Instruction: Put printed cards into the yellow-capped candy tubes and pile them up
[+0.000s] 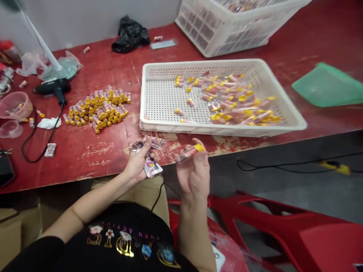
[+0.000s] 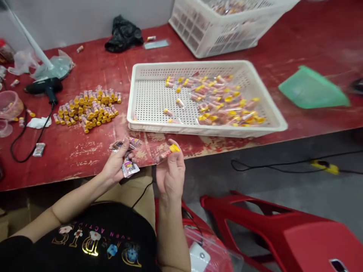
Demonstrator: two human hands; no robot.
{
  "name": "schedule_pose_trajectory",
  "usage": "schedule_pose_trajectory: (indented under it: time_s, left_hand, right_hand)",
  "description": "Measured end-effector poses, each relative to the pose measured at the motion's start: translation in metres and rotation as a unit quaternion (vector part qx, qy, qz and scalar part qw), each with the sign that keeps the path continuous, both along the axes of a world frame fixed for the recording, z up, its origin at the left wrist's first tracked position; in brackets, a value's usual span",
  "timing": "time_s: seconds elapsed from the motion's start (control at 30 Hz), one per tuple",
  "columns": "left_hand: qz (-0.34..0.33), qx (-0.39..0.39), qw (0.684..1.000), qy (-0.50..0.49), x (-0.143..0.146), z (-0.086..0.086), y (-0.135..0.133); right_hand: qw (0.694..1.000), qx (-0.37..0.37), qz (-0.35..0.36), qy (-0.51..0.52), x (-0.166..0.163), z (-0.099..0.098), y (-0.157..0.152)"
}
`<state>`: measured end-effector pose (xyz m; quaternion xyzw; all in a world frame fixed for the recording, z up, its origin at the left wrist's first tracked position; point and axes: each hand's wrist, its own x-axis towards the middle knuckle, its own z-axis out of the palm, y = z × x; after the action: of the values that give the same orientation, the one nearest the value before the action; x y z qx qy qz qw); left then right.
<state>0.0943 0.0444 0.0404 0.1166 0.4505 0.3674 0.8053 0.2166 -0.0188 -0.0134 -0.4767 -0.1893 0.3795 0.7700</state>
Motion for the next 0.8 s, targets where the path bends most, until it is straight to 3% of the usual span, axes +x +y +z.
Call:
schedule_pose_trajectory:
  time_s: [0.23,0.47,0.73,0.8]
  left_hand:
    - [-0.005,0.016,0.999,-0.031,-0.009,-0.014,-0.007]
    - [-0.026,0.062,0.998,-0.020,-0.015,-0.022,-0.017]
    - [-0.043,0.120,0.991,0.034,-0.028,-0.018,-0.016]
    - [-0.052,0.132,0.989,0.038,-0.030,-0.018,-0.016]
  right_hand:
    - [0.998,0.039,-0.019,-0.042,-0.017,0.010,-0.011]
    - [0.977,0.038,-0.092,-0.187,-0.033,0.010,-0.013]
    - [0.962,0.099,0.056,-0.250,-0.024,0.006,-0.036]
    - [0.955,0.093,0.064,-0.274,-0.023,0.006,-0.036]
